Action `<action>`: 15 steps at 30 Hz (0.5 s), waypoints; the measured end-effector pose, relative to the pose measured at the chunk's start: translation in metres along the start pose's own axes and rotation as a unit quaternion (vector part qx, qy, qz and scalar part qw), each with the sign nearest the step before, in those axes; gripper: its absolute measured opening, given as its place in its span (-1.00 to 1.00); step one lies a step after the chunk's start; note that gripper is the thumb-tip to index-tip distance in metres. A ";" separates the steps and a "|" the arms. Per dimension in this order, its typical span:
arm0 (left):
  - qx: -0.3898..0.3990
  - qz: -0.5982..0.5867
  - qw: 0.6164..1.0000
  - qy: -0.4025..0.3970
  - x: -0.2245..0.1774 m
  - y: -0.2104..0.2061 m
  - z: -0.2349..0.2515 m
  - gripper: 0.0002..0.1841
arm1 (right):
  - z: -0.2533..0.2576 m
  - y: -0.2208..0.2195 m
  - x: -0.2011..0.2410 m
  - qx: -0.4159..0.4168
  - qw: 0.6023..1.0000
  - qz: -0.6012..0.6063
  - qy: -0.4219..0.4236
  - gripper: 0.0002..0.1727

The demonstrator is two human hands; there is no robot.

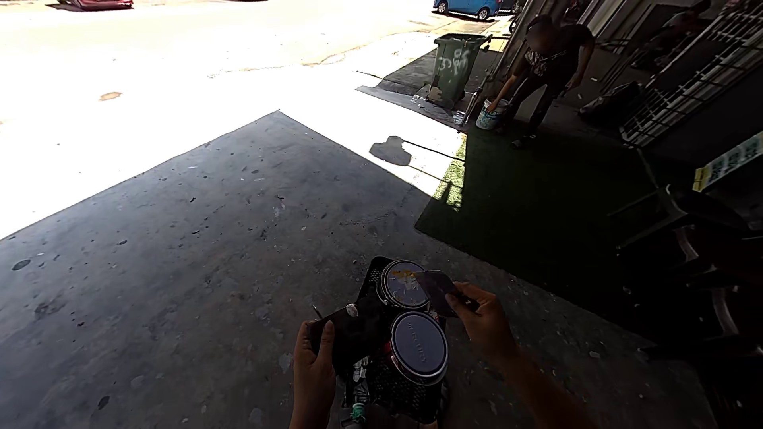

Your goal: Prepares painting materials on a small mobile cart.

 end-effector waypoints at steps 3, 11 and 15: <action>0.039 -0.025 0.999 0.023 0.002 -0.019 0.005 -0.81 | -0.021 0.005 0.026 0.045 0.997 0.049 0.036 -0.79; 0.071 -0.065 0.995 0.002 -0.011 -0.054 -0.005 -0.81 | -0.061 -0.016 0.065 -0.056 0.968 -0.153 0.189 -0.68; 0.078 -0.031 0.994 -0.075 -0.023 -0.061 -0.013 -0.82 | -0.083 -0.029 0.073 -0.051 0.944 -0.220 0.241 -0.65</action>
Point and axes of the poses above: each hand's wrist, its own z-axis towards the middle knuckle, its own y-axis out of the back of the hand, x = y × z, the point moved 1 cm from there along z, towards the middle knuckle, and after that the axes turned 15 degrees about -y, right-handed, at the moved point
